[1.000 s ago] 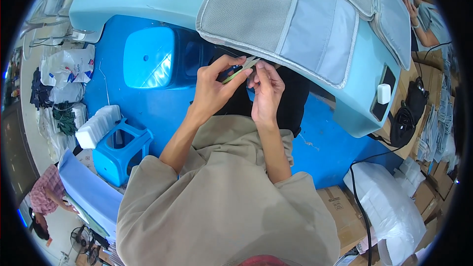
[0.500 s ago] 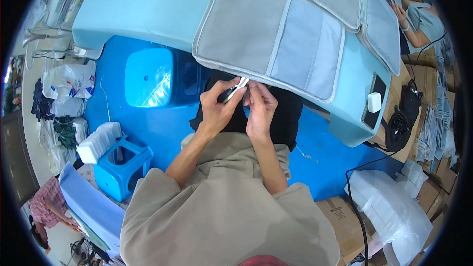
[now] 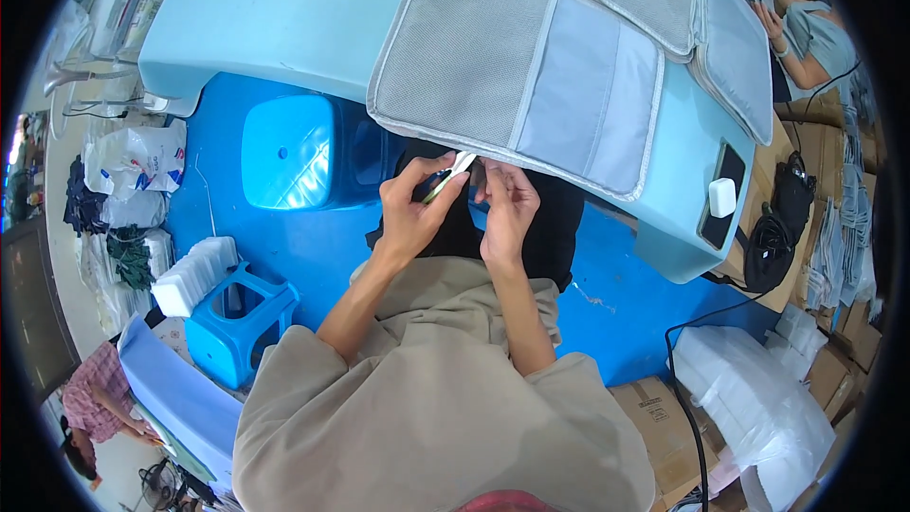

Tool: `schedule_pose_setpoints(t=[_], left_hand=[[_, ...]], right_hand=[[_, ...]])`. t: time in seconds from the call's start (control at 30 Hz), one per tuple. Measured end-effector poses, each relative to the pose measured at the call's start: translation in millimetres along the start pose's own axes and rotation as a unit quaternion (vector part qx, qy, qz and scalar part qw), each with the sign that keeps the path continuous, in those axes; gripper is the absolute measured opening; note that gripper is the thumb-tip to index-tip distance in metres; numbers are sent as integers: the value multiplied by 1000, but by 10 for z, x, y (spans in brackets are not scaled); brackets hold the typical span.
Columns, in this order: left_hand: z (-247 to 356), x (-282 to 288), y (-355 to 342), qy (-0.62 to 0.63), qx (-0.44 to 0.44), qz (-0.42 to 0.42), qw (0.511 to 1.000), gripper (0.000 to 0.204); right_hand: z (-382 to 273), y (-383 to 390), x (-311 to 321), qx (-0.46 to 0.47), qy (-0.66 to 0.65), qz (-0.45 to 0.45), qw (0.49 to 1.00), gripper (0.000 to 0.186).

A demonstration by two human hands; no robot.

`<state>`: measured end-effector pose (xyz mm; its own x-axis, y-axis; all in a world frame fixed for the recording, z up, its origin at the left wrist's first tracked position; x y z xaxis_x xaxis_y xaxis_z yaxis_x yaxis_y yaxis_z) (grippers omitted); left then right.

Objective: Trimming loose threads and inspecting zippers on fabric organizers at a workshop table.

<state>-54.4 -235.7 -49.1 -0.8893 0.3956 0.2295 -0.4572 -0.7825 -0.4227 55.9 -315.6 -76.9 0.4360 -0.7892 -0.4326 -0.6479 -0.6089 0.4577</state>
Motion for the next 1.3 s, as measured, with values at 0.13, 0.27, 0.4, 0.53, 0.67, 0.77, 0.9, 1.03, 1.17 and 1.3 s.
schedule_pose_setpoints(t=[0.13, 0.27, 0.4, 0.53, 0.67, 0.77, 0.9, 1.03, 1.17, 1.3], left_hand=[[-77, 127, 92, -24, 15, -3, 1000, 28], [-112, 259, 167, -40, 45, 21, 998, 28], [-43, 311, 154, -50, 48, 38, 997, 28], [-34, 311, 178, -62, 70, 34, 995, 28], [-34, 279, 196, -35, 78, 49, 995, 28], [-36, 280, 186, -40, 73, 50, 995, 28], [-16, 296, 154, -43, 66, 51, 996, 28], [40, 325, 120, -63, 61, 38, 995, 29], [18, 312, 133, -71, 11, 39, 997, 29], [40, 272, 60, -81, -81, 13, 993, 27]], right_hand=[[-32, 45, 33, 57, 21, 1, 998, 15], [-169, 212, -159, 15, 25, -64, 998, 15], [-246, 191, -301, -60, -66, -51, 995, 9], [-247, 102, -298, -54, -51, -45, 996, 11], [-258, 105, -279, -9, 0, -36, 999, 13], [-276, 141, -266, 5, 16, -34, 999, 13], [-310, 161, -268, -3, 17, -37, 999, 15], [-355, 196, -265, -16, 17, -24, 999, 14], [-349, 195, -242, -30, -7, -20, 999, 14], [-336, 207, -213, -33, -15, -22, 999, 15]])
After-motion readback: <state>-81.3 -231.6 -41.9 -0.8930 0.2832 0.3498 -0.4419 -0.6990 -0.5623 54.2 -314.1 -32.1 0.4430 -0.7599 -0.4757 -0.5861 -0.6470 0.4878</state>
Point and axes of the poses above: each hand's wrist, its own y-axis away from the middle knuckle, its own x-axis out of the back of the hand, z = x × y, the point moved 2 cm from there along -y, towards the middle knuckle, and after that the axes turned 12 degrees about -x, right-handed, at the moved point
